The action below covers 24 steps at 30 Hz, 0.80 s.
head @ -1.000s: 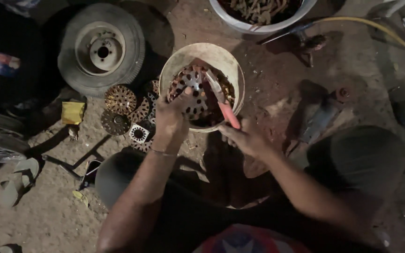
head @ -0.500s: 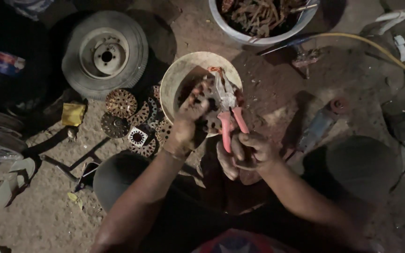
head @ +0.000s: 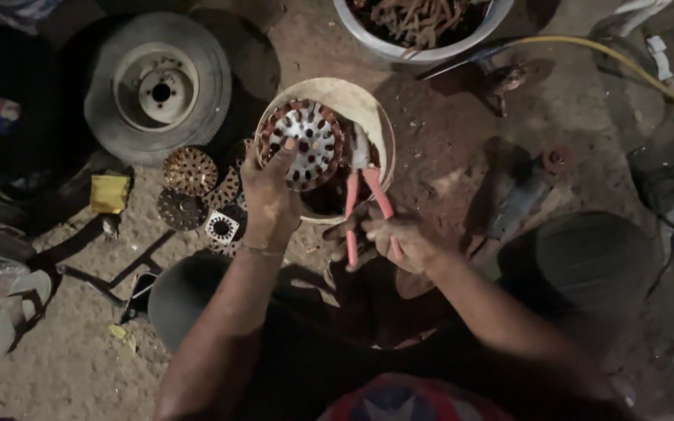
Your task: The person uses an angle grinder to cut or grind a metal part, producing sparks. Then they use pliers to bend and remove small metal pieces from a circular perforated metal disc, placing the removed pieces into a bucket.
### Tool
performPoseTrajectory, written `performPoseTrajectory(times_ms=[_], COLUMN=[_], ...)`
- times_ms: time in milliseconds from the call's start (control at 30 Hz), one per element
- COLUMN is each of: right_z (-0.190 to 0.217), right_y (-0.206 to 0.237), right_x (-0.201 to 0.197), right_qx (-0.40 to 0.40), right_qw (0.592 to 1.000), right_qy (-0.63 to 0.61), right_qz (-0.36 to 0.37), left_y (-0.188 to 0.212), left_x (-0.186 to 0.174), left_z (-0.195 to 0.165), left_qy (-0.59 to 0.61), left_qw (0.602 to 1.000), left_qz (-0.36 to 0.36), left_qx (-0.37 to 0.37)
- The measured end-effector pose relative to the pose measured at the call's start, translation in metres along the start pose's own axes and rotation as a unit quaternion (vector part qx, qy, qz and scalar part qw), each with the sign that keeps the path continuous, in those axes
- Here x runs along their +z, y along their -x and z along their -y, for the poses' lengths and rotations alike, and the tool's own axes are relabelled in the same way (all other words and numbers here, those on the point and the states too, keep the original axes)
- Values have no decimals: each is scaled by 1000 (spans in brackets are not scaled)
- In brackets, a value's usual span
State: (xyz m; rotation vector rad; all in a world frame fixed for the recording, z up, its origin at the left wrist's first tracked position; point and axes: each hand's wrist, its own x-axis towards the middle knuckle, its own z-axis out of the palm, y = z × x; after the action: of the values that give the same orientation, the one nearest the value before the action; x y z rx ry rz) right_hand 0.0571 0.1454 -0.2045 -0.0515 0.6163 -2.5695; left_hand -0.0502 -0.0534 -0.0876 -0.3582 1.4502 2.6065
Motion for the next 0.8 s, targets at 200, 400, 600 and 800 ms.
performPoseTrajectory(times_ms=[200,400,600,800], right_z=[19,17,23,45], right_y=[1,-2,8,10], right_x=[45,37,9,35], right_qx=[82,94,-150,37], right_qw=[993,981,917,960], right_qy=[68,102,238,36], right_qz=[54,136,282,276], left_y=[-4,-4,10,12], left_x=[-10,-17,-15,-15], left_z=[-10,-25,-34,-45], left_qy=[-20,-29,-3,-11], left_qw=[998,997,992,979], left_qz=[-11,49,121,193], left_qx=[53,51,30,60])
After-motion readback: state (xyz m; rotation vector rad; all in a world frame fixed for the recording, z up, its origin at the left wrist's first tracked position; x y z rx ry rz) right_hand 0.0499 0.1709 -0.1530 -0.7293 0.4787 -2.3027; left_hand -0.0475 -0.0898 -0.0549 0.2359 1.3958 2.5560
